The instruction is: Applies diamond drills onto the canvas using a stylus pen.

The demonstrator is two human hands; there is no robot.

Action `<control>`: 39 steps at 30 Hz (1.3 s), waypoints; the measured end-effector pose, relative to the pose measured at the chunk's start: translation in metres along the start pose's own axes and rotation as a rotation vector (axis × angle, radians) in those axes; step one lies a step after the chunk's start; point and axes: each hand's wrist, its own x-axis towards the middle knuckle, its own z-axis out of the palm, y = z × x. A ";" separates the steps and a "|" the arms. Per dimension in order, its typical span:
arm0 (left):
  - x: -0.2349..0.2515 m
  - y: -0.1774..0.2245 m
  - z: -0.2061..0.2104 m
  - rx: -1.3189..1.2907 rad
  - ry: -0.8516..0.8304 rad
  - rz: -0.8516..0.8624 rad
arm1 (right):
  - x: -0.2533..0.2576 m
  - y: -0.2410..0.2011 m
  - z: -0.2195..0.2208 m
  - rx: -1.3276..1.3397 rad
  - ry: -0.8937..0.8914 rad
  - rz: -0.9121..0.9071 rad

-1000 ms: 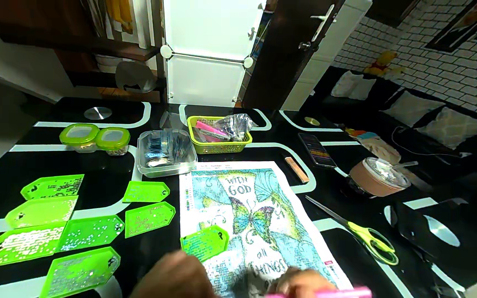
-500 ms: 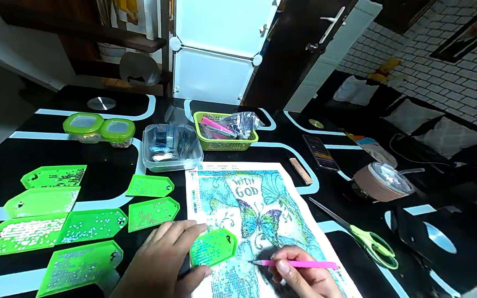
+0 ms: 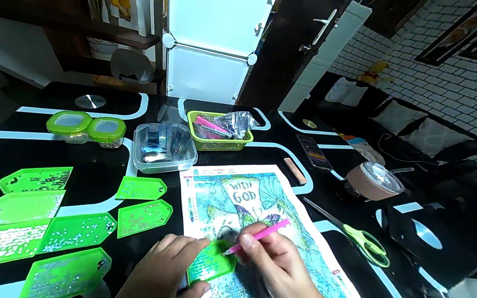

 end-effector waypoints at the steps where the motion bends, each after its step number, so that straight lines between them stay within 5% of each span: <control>1: 0.000 0.000 0.000 -0.001 0.000 -0.003 | 0.005 0.003 0.003 -0.040 -0.029 -0.021; 21: 0.000 0.003 0.004 0.055 0.040 -0.026 | 0.021 0.008 0.020 -0.132 -0.119 -0.032; 30: -0.001 0.000 0.008 0.078 0.084 -0.030 | -0.006 -0.008 0.017 0.264 0.066 0.285; 39: -0.002 -0.001 0.008 0.087 0.095 -0.024 | -0.024 -0.002 0.023 -0.050 0.030 0.068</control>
